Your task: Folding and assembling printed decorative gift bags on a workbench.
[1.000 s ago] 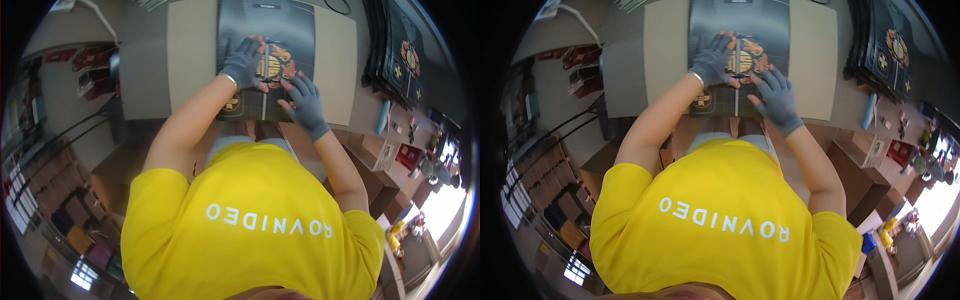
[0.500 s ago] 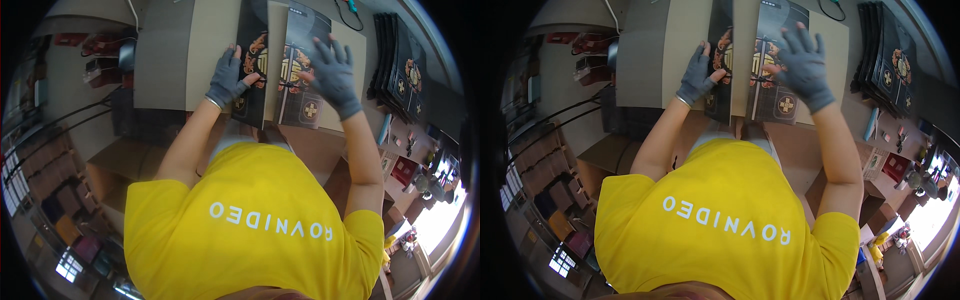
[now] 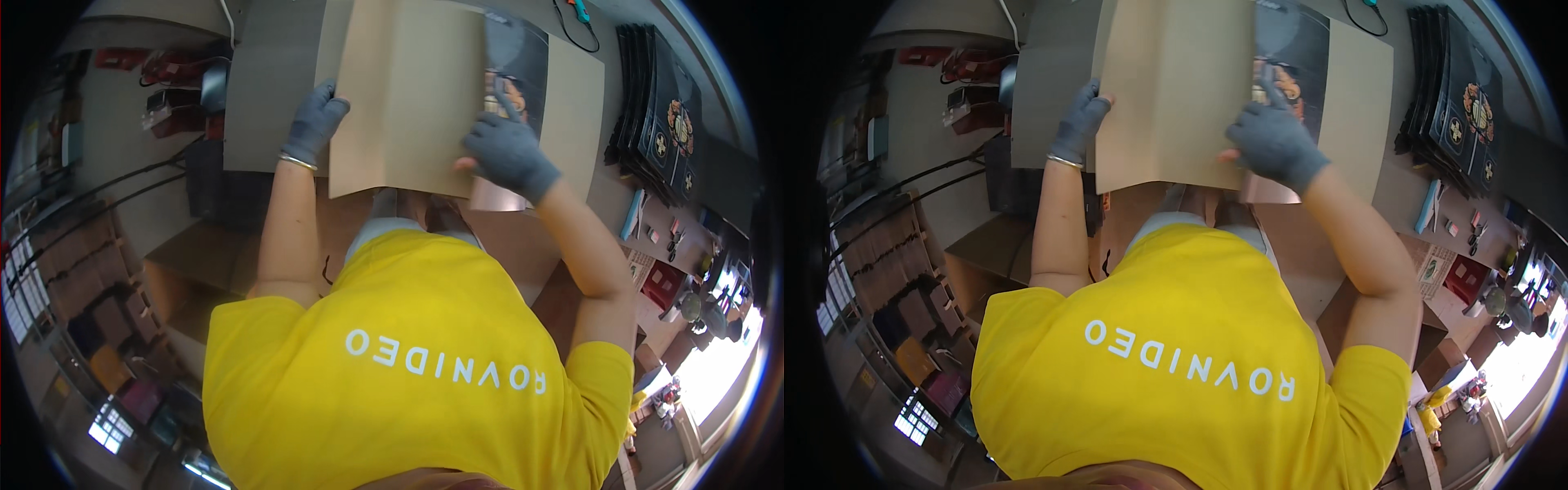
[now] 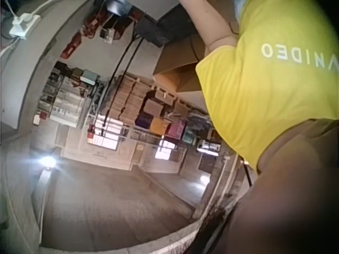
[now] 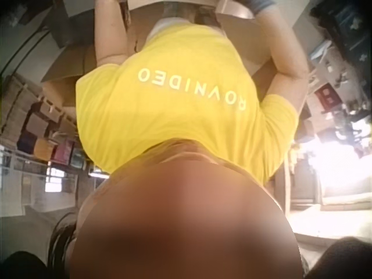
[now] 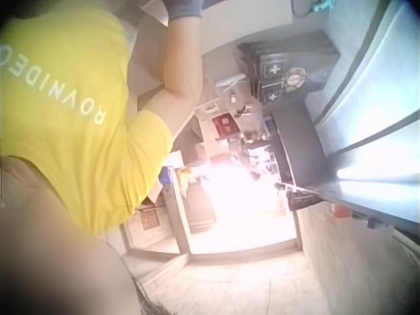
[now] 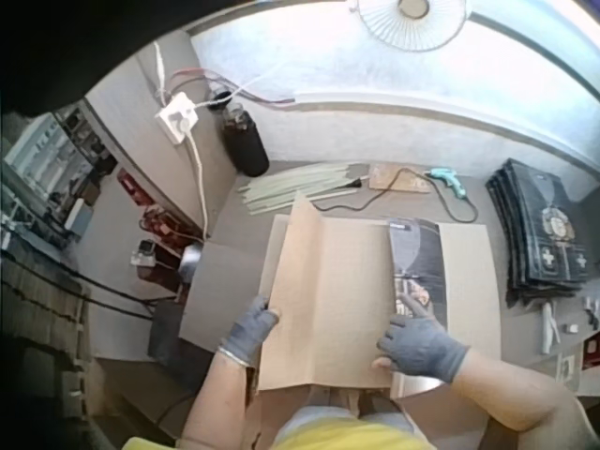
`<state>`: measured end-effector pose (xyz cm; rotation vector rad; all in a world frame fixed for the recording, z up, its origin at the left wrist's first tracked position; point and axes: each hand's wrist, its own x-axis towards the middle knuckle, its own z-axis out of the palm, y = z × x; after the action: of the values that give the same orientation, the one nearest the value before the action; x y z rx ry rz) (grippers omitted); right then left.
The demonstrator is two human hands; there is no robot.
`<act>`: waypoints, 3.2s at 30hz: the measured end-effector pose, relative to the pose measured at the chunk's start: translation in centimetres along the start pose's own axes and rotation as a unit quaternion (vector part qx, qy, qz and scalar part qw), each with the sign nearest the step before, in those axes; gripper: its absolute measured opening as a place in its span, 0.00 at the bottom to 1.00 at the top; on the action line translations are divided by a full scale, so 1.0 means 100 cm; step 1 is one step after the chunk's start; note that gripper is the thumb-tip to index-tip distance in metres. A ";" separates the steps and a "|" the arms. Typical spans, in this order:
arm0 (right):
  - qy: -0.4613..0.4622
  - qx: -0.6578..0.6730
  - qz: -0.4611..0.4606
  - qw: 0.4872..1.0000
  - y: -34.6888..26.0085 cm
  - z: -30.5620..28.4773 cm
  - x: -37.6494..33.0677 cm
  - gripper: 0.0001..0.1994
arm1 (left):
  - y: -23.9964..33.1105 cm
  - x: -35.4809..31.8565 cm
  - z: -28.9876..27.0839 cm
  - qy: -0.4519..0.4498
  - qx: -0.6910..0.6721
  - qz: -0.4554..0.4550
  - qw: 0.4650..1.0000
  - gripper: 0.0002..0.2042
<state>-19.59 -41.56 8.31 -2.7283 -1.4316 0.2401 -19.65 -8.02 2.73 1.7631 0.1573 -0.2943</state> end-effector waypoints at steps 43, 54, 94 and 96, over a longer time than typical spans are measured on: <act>0.229 0.029 0.218 0.948 0.046 0.124 -0.020 0.39 | -0.026 0.034 0.169 0.083 0.515 0.266 0.811 0.38; 0.220 0.046 0.218 0.950 0.043 0.126 -0.020 0.42 | 0.053 0.094 0.146 -0.113 0.670 0.187 0.709 0.59; 0.220 0.045 0.203 0.953 0.045 0.123 -0.022 0.41 | 0.033 0.103 0.153 -0.131 0.694 0.211 0.676 0.71; 0.223 0.043 0.200 0.953 0.046 0.122 -0.021 0.41 | 0.033 0.103 0.153 -0.130 0.692 0.217 0.676 0.71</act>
<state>-18.99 -46.23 -4.07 -2.7282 -0.7349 -0.2810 -10.59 -24.21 0.06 3.1294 -0.9574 -0.3255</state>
